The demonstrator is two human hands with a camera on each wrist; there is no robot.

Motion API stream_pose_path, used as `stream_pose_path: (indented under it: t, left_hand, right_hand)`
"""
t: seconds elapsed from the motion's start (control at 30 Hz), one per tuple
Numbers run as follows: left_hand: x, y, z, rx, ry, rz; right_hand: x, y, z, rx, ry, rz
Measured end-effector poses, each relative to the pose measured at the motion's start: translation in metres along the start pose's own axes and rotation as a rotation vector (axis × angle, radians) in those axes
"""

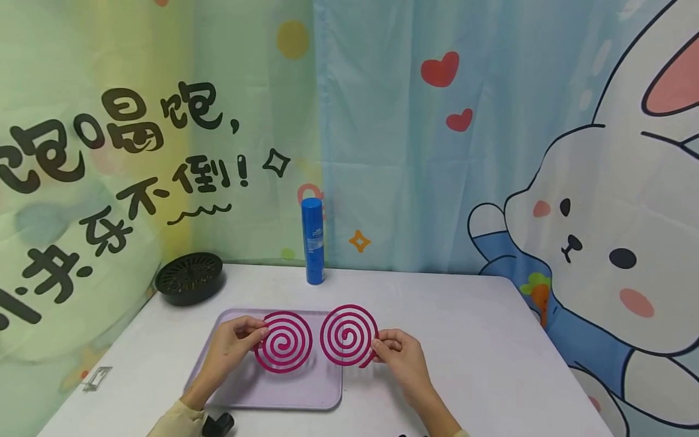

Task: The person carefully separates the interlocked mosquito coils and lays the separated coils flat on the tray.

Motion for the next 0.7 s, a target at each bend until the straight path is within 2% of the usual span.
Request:
stream_pose_path:
  t: [0.37, 0.7]
  left_hand:
    - [-0.013, 0.000, -0.006, -0.027, 0.000, 0.001]
    - [-0.024, 0.003, -0.010, -0.030, 0.128, 0.036]
  right_hand:
    - [0.015, -0.004, 0.003, 0.018, 0.004, -0.031]
    - [0.027, -0.005, 0.003, 0.012, 0.018, -0.074]
Point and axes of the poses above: each hand's wrist, its own y-axis towards the middle knuckle, its own x-axis out of the palm, z = x × y, the point moved 3 cm from there along y, towards the middle knuckle, and after that the axes turned 8 degrees about z, right-handed, at the moved point
